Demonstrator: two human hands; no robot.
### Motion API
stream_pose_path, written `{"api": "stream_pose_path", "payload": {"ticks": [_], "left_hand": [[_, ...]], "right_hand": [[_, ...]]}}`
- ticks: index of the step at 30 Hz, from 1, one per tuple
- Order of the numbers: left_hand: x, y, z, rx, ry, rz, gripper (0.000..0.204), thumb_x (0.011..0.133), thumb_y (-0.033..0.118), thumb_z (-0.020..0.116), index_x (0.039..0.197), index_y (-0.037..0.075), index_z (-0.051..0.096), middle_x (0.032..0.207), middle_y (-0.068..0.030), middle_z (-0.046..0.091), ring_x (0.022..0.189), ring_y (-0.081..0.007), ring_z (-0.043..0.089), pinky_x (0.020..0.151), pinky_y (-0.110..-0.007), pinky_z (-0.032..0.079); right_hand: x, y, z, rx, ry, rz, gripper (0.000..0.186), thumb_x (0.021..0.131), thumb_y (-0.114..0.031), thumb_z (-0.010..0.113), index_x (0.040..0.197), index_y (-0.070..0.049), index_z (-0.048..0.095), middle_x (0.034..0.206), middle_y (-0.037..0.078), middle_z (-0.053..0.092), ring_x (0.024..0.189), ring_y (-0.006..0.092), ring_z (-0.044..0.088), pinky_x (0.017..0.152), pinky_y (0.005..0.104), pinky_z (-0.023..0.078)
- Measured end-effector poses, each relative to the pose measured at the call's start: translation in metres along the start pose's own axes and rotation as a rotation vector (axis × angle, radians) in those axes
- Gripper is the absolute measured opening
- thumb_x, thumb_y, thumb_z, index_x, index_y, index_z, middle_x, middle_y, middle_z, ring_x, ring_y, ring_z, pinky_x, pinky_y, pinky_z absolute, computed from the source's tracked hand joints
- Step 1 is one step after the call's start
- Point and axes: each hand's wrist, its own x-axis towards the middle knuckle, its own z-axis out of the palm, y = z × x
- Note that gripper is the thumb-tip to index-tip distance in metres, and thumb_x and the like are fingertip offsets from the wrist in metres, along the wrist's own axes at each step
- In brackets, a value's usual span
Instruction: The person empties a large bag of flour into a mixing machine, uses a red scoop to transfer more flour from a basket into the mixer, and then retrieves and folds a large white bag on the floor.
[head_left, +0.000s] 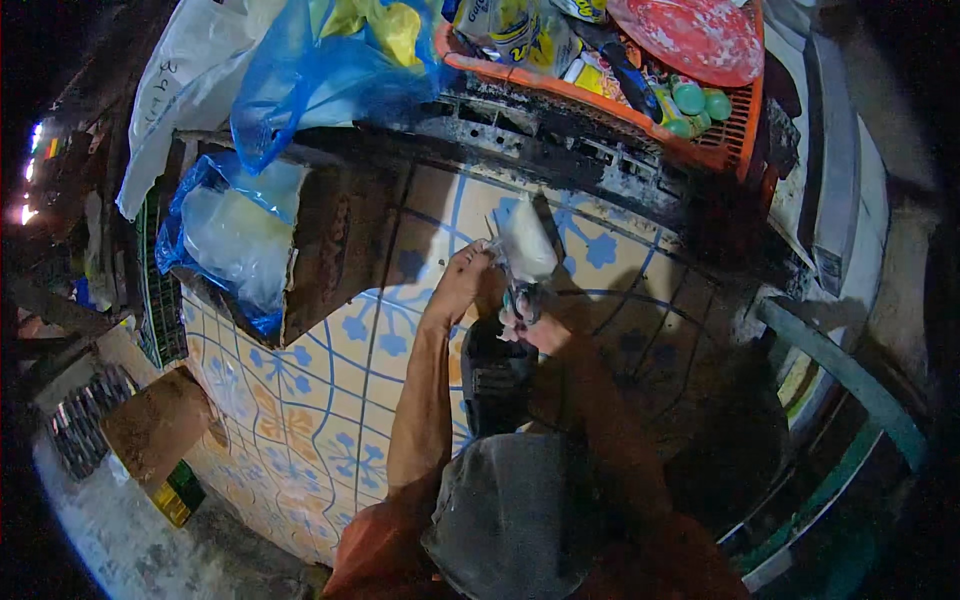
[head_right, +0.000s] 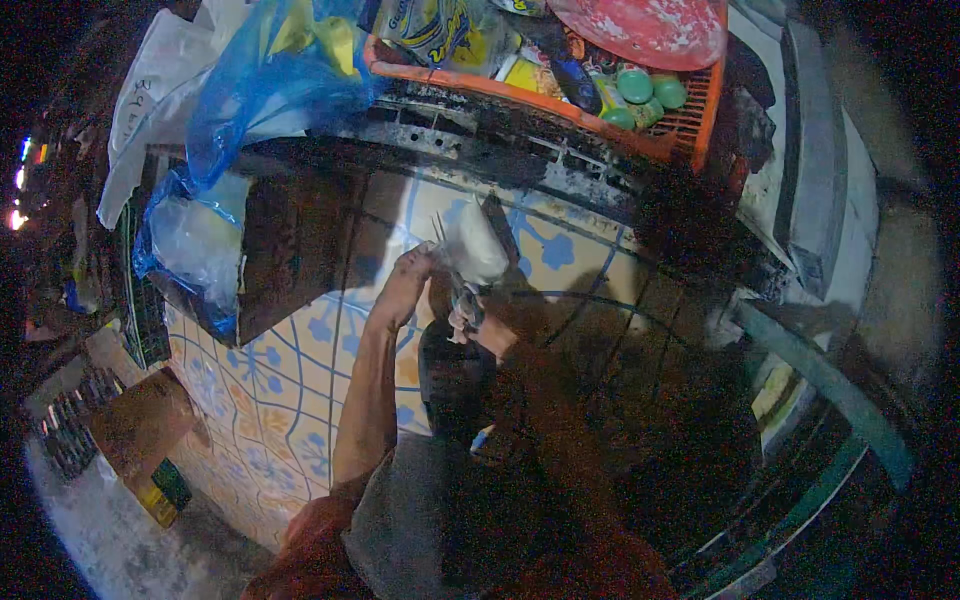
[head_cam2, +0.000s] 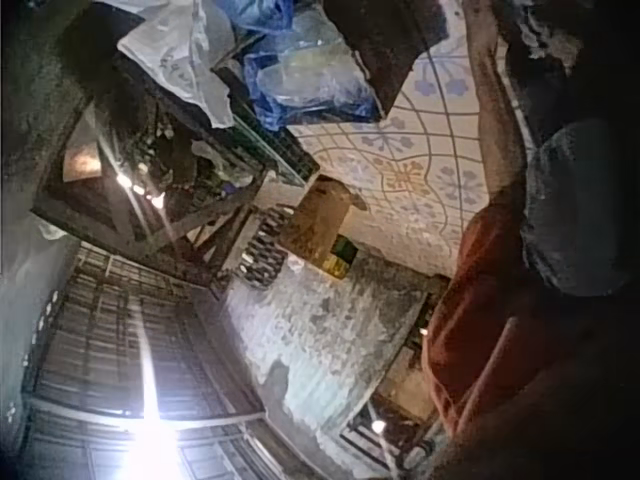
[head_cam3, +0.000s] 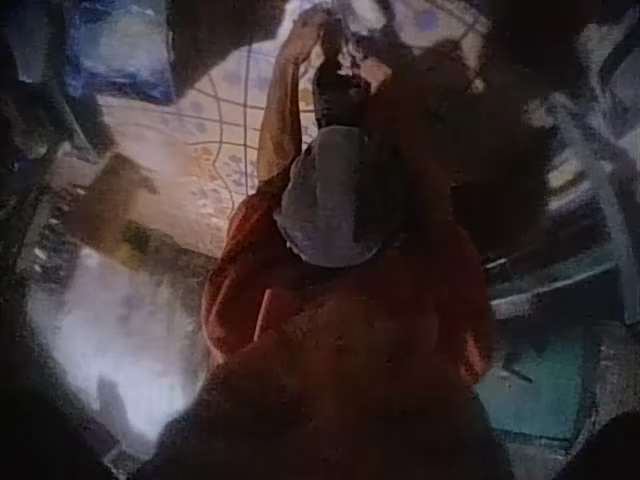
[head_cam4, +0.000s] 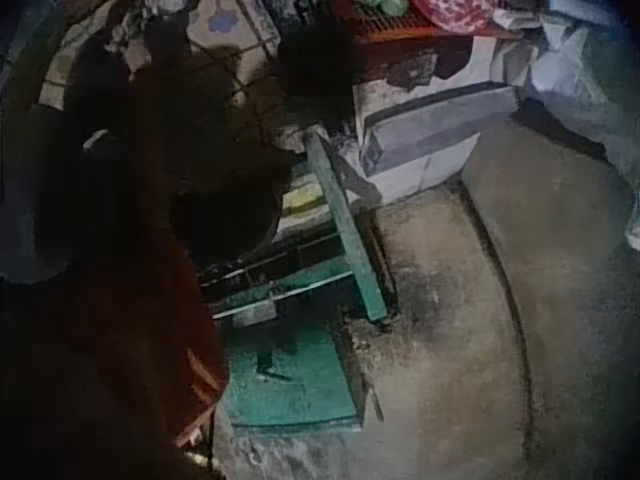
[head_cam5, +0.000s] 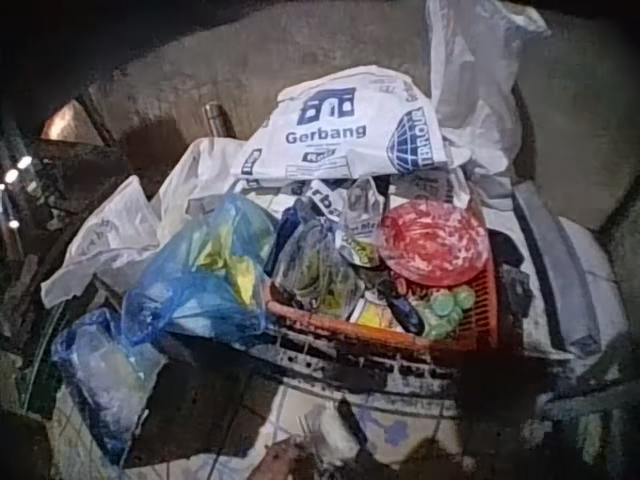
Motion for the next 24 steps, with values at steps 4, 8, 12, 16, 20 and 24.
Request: {"api": "stream_pose_path", "payload": {"ticks": [4, 8, 12, 16, 20, 24], "left_hand": [[0.008, 0.012, 0.011, 0.122, 0.093, -0.18, 0.023, 0.091, 0.025, 0.049, 0.087, 0.003, 0.055, 0.081, 0.004, 0.049, 0.072, -0.0085, 0.041, 0.069, -0.026, 0.036], [0.009, -0.011, -0.002, -0.052, -0.001, -0.051, 0.024, 0.092, 0.026, 0.048, 0.088, 0.003, 0.053, 0.073, 0.0045, 0.043, 0.068, -0.007, 0.037, 0.063, -0.025, 0.034], [0.009, -0.006, 0.005, -0.118, -0.008, -0.07, 0.023, 0.092, 0.025, 0.049, 0.095, 0.002, 0.054, 0.071, 0.005, 0.044, 0.068, -0.006, 0.039, 0.059, -0.024, 0.034], [0.01, -0.012, 0.001, -0.052, -0.04, -0.109, 0.03, 0.091, 0.028, 0.049, 0.099, 0.0, 0.055, 0.077, 0.0021, 0.051, 0.07, -0.007, 0.043, 0.061, -0.024, 0.037], [0.009, 0.003, 0.006, 0.044, -0.056, -0.087, 0.033, 0.091, 0.027, 0.041, 0.103, 0.0, 0.056, 0.092, -0.0043, 0.059, 0.087, -0.0141, 0.051, 0.081, -0.029, 0.041], [0.008, -0.005, 0.004, 0.012, 0.021, -0.047, 0.034, 0.089, 0.026, 0.042, 0.106, 0.0, 0.056, 0.095, -0.0034, 0.06, 0.088, -0.0138, 0.051, 0.082, -0.028, 0.04]], "right_hand": [[-0.004, 0.0, -0.017, 0.077, 0.004, -0.022, 0.031, 0.087, -0.043, 0.057, 0.091, -0.013, 0.05, 0.075, 0.0, 0.047, 0.065, 0.0159, 0.046, 0.064, 0.0329, 0.04], [-0.004, 0.007, -0.004, -0.077, 0.037, -0.124, 0.022, 0.089, -0.034, 0.055, 0.092, -0.013, 0.05, 0.069, 0.002, 0.045, 0.058, 0.0171, 0.045, 0.062, 0.0303, 0.041], [0.002, -0.007, 0.003, 0.011, -0.043, -0.08, 0.036, 0.088, -0.047, 0.057, 0.085, -0.012, 0.05, 0.079, 0.0, 0.049, 0.065, 0.0154, 0.045, 0.066, 0.0325, 0.041], [-0.002, -0.01, 0.013, -0.075, 0.201, -0.039, 0.039, 0.088, -0.049, 0.057, 0.087, -0.011, 0.05, 0.083, 0.001, 0.051, 0.067, 0.0156, 0.046, 0.067, 0.0324, 0.041], [-0.009, -0.01, 0.018, -0.07, 0.257, -0.029, 0.027, 0.093, -0.034, 0.052, 0.083, -0.01, 0.046, 0.068, 0.001, 0.044, 0.054, 0.0137, 0.043, 0.058, 0.0312, 0.042], [-0.01, -0.009, 0.009, -0.057, 0.035, -0.01, 0.031, 0.087, -0.042, 0.062, 0.099, -0.015, 0.051, 0.075, -0.003, 0.051, 0.071, 0.0128, 0.048, 0.067, 0.0315, 0.043]]}}
